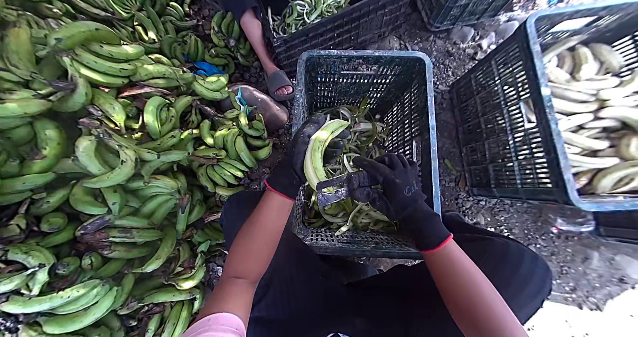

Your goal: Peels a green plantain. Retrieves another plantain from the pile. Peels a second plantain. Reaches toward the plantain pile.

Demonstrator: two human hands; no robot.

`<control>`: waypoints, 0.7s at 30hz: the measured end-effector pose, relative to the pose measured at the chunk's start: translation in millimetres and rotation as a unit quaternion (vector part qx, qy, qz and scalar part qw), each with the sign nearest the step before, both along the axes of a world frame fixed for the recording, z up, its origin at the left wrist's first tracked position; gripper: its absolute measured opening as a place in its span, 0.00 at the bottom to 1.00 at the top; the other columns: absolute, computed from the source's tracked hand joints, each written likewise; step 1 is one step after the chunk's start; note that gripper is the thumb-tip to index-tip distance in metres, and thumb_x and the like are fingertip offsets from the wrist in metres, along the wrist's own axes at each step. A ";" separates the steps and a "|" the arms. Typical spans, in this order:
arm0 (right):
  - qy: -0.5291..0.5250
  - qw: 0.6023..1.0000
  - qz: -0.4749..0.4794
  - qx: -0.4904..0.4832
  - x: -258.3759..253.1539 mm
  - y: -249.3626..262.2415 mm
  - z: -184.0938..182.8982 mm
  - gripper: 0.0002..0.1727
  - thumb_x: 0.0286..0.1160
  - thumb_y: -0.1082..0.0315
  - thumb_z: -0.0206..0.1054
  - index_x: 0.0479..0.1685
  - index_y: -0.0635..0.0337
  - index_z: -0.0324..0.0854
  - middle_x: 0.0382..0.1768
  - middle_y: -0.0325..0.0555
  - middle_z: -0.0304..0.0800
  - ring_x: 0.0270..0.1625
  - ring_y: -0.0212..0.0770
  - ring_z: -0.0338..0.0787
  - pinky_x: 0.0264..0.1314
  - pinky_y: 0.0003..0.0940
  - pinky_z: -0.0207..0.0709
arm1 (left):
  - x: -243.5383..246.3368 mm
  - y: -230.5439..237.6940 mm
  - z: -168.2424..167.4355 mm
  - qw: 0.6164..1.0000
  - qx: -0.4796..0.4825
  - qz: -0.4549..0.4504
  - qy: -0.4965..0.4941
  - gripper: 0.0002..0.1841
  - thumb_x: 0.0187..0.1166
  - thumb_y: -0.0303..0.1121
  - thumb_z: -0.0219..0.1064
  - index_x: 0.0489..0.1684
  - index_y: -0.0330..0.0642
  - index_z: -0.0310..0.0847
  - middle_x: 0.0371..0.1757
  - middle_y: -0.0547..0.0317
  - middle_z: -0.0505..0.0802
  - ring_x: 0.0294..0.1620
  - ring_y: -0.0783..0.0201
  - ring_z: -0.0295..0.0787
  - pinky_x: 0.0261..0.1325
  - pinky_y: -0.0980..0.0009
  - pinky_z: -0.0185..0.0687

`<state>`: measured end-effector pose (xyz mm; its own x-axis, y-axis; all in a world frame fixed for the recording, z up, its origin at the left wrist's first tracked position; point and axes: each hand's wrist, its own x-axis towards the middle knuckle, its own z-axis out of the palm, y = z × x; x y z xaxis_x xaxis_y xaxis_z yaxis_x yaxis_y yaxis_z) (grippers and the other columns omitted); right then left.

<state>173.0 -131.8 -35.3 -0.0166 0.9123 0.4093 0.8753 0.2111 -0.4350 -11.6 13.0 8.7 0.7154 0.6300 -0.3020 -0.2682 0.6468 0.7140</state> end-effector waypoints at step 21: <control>0.236 0.953 -0.055 -0.180 24.4 5.8 11.2 0.41 0.78 0.24 0.45 0.59 0.48 0.87 0.46 0.45 0.90 0.48 0.43 0.88 0.49 0.54 0.81 | 6.7 -6.5 -11.1 0.989 0.133 0.060 0.031 0.33 0.93 0.54 0.29 0.63 0.42 0.78 0.38 0.54 0.92 0.29 0.66 0.89 0.29 0.72 0.89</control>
